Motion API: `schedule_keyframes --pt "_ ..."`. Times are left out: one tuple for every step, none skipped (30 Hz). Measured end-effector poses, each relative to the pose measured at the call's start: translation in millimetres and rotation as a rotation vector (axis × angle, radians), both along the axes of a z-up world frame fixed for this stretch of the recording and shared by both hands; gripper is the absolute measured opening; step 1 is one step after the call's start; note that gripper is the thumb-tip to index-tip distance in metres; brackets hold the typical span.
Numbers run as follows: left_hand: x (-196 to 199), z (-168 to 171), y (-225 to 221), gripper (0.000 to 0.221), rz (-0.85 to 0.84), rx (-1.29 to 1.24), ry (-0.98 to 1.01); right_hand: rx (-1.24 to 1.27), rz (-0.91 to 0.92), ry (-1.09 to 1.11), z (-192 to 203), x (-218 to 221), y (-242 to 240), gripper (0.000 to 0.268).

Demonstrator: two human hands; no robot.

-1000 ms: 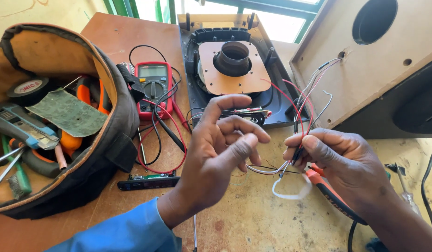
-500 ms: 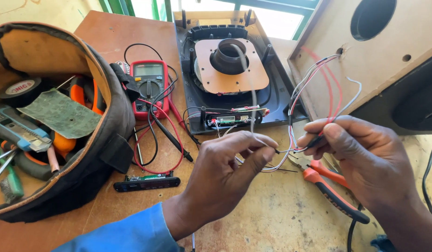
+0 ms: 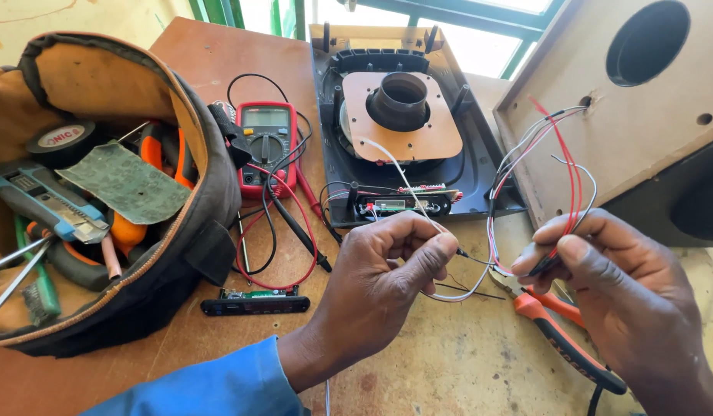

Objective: Preparing and connecting wires to a circuit board inside a speaker housing, including stripping insulation with pliers.

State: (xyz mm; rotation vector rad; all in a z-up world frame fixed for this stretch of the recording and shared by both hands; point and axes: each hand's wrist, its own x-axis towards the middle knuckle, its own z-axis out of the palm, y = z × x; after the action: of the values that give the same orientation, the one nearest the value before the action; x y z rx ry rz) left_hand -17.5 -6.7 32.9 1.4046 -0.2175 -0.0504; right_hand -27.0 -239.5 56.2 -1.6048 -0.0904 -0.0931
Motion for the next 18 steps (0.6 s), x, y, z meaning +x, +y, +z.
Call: schedule_keyframes --pt "0 -1 0 0.019 0.002 -0.004 -0.003 0.025 -0.017 0.064 0 -1 1 0.025" --pt "1 -2 0 0.019 0.004 -0.007 -0.006 0.050 -0.034 0.128 0 -2 2 0.025" --pt "1 -1 0 0.019 0.006 -0.007 -0.008 0.049 -0.032 0.127 -2 -3 2 0.025" --pt "1 0 1 0.020 0.009 0.014 -0.008 0.087 0.007 0.115 -5 -3 1 0.025" --pt "1 1 2 0.021 0.011 0.035 -0.006 0.125 0.046 0.104 -8 -4 1 0.024" --pt "1 0 2 0.021 0.012 0.035 -0.007 0.125 0.047 0.103 -10 -5 1 0.024" --pt "1 -1 2 0.021 0.018 0.051 -0.029 0.112 0.063 0.098 -11 -5 1 0.024" --pt "2 -1 2 0.023 0.024 0.067 -0.050 0.098 0.078 0.093 -12 -5 1 0.025" --pt "2 -2 2 0.023 0.025 0.067 -0.054 0.099 0.079 0.090 -12 -6 4 0.025" --pt "2 -3 2 0.023 0.031 0.082 -0.061 -0.048 0.005 0.136 -11 -7 6 0.027" --pt "3 -3 3 0.022 0.038 0.098 -0.070 -0.194 -0.068 0.182 -10 -8 9 0.029" --pt "3 -3 2 0.022 0.041 0.100 -0.074 -0.191 -0.066 0.177 -13 -8 8 0.029" --pt "2 -2 3 0.022 0.042 0.109 -0.078 -0.235 -0.038 0.124 -16 -8 8 0.028" --pt "2 -1 3 0.022 0.043 0.119 -0.081 -0.279 -0.009 0.071 -19 -8 7 0.027" --pt "2 0 3 0.022 0.045 0.121 -0.086 -0.277 -0.009 0.065 -20 -8 9 0.027" --pt "2 1 4 0.022 0.037 0.139 -0.075 -0.239 -0.024 0.081 -22 -8 10 0.027" --pt "1 2 4 0.022 0.027 0.157 -0.064 -0.202 -0.041 0.097 -23 -9 11 0.028" --pt "1 1 5 0.022 0.027 0.158 -0.068 -0.200 -0.042 0.093 -23 -9 15 0.028"
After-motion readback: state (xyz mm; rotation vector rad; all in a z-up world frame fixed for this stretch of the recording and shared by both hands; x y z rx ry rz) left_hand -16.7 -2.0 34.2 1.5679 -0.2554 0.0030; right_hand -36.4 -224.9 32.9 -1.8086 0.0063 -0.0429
